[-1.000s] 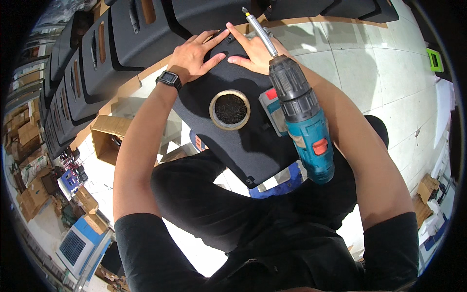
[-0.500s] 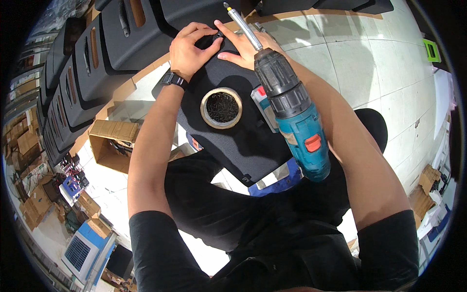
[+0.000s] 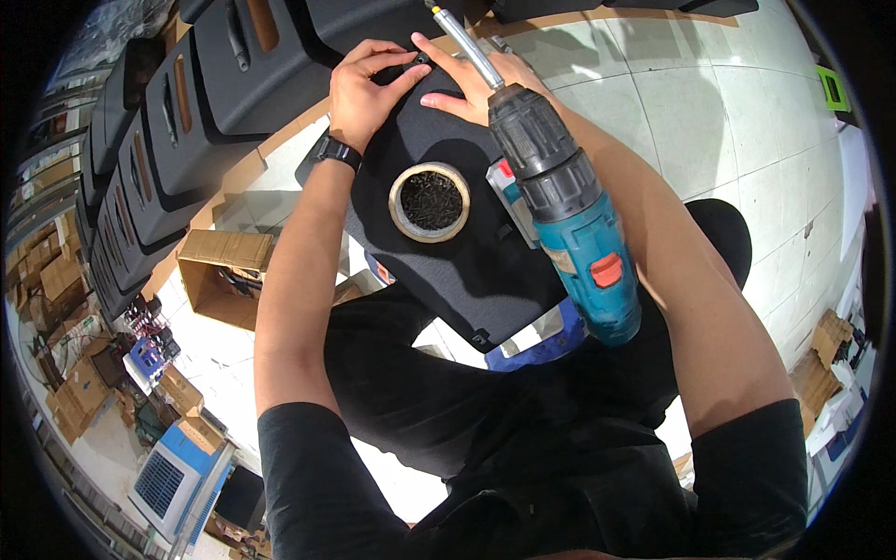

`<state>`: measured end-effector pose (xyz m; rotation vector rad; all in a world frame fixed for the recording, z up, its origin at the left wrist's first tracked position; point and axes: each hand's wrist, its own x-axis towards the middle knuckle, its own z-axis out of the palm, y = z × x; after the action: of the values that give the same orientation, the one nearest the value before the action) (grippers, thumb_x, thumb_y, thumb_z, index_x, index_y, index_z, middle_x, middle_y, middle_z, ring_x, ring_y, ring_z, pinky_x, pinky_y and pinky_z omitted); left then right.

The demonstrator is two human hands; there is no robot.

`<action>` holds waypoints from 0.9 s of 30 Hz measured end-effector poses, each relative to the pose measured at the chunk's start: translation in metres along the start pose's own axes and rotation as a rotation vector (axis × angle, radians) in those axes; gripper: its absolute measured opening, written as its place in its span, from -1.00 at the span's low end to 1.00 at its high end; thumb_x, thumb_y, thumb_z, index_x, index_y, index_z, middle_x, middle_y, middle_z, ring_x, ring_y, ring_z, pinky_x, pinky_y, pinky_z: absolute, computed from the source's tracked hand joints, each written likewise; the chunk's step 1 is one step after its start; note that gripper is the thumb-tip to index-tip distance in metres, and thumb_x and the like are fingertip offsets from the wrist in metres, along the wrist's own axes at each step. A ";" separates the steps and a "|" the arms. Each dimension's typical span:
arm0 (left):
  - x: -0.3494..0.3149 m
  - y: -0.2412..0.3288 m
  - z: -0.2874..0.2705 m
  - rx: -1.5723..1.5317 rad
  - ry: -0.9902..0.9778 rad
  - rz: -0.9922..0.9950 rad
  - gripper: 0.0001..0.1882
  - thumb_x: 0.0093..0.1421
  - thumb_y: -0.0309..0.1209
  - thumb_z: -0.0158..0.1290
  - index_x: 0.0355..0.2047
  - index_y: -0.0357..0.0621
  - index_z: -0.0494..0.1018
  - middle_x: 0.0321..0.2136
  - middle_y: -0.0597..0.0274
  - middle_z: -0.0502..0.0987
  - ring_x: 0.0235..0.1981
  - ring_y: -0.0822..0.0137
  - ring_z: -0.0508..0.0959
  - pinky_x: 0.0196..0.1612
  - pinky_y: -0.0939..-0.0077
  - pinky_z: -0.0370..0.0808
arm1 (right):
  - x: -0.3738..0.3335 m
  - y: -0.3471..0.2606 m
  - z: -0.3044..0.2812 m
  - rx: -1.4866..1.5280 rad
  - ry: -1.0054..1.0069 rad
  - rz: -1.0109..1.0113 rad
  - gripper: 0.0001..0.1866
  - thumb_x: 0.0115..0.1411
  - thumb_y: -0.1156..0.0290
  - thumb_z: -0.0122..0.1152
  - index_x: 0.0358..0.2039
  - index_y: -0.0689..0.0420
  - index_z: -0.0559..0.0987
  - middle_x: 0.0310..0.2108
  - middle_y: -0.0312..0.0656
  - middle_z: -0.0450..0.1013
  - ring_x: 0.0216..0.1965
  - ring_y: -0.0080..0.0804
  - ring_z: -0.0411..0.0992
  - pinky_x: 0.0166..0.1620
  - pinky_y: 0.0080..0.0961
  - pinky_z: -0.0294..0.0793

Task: The person assembles black plastic parts by hand and with a cordless drill. They pick up parts, align them, and fasten them together using screws and a drill in a warehouse-like room.

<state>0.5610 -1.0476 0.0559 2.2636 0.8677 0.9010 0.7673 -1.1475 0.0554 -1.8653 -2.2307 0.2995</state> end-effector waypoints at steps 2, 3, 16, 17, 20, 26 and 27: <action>0.009 -0.001 -0.008 0.114 -0.092 0.112 -0.67 0.11 -0.14 0.45 -0.15 0.04 0.78 -0.13 0.31 0.67 -0.13 0.20 0.69 -0.08 0.34 0.63 | -0.001 0.001 -0.005 -0.012 0.005 0.005 -0.06 0.34 -0.32 0.16 0.59 -0.45 -0.03 -0.17 0.13 0.58 -0.28 0.03 0.66 -0.15 -0.08 0.70; 0.009 -0.004 -0.015 0.180 -0.138 0.159 -0.65 0.14 -0.09 0.43 -0.12 0.08 0.77 -0.11 0.33 0.66 -0.11 0.20 0.68 -0.07 0.33 0.63 | 0.001 0.000 -0.001 -0.008 -0.004 -0.002 -0.06 0.34 -0.32 0.16 0.59 -0.45 -0.03 -0.18 0.12 0.58 -0.29 0.03 0.66 -0.16 -0.08 0.70; -0.005 0.004 -0.047 0.634 -0.560 0.191 -0.39 0.45 0.06 -0.05 0.44 0.23 0.32 0.12 0.15 0.50 0.13 0.04 0.52 0.14 0.09 0.58 | 0.004 -0.001 0.001 0.018 -0.046 -0.006 -0.05 0.35 -0.31 0.14 0.60 -0.42 -0.07 -0.14 0.14 0.58 -0.18 0.05 0.64 -0.07 -0.08 0.69; -0.010 0.002 -0.048 0.676 -0.563 0.182 -0.39 0.48 0.04 -0.10 0.47 0.27 0.26 0.12 0.14 0.50 0.13 0.03 0.52 0.15 0.09 0.58 | 0.006 -0.005 0.002 0.021 -0.046 -0.007 -0.04 0.35 -0.31 0.14 0.60 -0.42 -0.08 -0.13 0.14 0.58 -0.18 0.06 0.64 -0.06 -0.07 0.69; -0.009 0.013 -0.036 0.674 -0.534 0.115 -0.40 0.49 0.02 -0.13 0.48 0.28 0.24 0.13 0.14 0.50 0.13 0.03 0.52 0.15 0.09 0.57 | 0.004 0.002 -0.003 -0.010 -0.052 0.038 -0.04 0.35 -0.32 0.14 0.60 -0.43 -0.09 -0.14 0.14 0.59 -0.17 0.06 0.64 -0.04 -0.06 0.69; -0.005 0.015 -0.037 0.674 -0.542 0.110 -0.40 0.50 0.05 -0.16 0.50 0.38 0.22 0.10 0.15 0.54 0.09 0.04 0.56 0.13 0.08 0.59 | 0.005 0.005 0.005 0.009 -0.045 0.012 -0.04 0.36 -0.35 0.09 0.60 -0.39 -0.09 -0.27 0.12 0.60 -0.24 0.02 0.66 -0.11 -0.09 0.72; -0.005 0.014 -0.039 0.672 -0.554 0.103 -0.40 0.50 0.07 -0.16 0.50 0.40 0.22 0.09 0.14 0.55 0.07 0.04 0.57 0.13 0.08 0.60 | 0.006 0.004 0.003 0.009 -0.053 0.010 -0.04 0.36 -0.35 0.08 0.60 -0.38 -0.09 -0.30 0.10 0.60 -0.26 0.01 0.66 -0.12 -0.10 0.72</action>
<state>0.5344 -1.0502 0.0880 2.9255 0.8732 -0.0427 0.7695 -1.1406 0.0513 -1.8851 -2.2511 0.3645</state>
